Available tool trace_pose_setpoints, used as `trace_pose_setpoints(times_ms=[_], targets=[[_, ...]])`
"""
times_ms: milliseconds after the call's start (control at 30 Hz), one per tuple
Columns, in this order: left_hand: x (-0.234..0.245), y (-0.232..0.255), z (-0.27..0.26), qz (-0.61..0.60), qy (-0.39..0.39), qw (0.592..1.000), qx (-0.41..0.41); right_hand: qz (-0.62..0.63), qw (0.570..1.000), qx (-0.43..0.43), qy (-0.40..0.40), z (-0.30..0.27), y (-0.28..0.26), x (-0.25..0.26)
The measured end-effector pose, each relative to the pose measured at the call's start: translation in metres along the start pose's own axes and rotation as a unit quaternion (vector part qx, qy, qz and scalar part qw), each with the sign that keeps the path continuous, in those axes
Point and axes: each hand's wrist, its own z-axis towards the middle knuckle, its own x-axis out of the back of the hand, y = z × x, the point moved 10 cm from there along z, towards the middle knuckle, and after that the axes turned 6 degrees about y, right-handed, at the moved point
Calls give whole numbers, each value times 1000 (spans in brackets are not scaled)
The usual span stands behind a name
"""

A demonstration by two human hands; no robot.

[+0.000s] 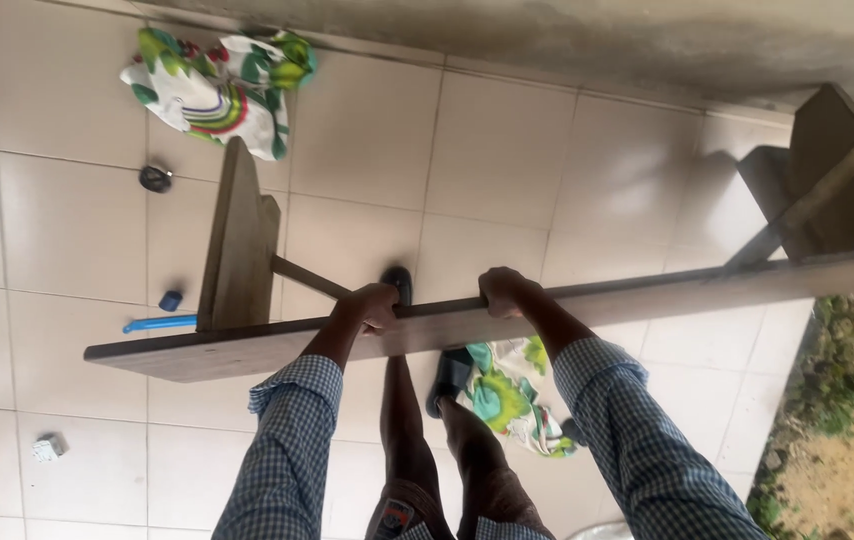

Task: The recorder picks up and folds a towel, then gathers a cable and a wallet from the floor and places them on a table.

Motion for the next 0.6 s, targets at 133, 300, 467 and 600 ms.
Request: trace_pose_setpoints(times_ms=[133,300,467,600], targets=[[17,-24,9,-54,-9,998,32,36,996,-50,-64,4,-7,22],[31,-51,26,-77,-13,995,63,-15,995,-40,-89,39,-8,23],[34,-47,35,-46,-38,998,30,20,993,-45,-103,30,-16,40],[-3,-46,52,-29,-99,995,-8,25,987,-50,-148,9,-15,39]])
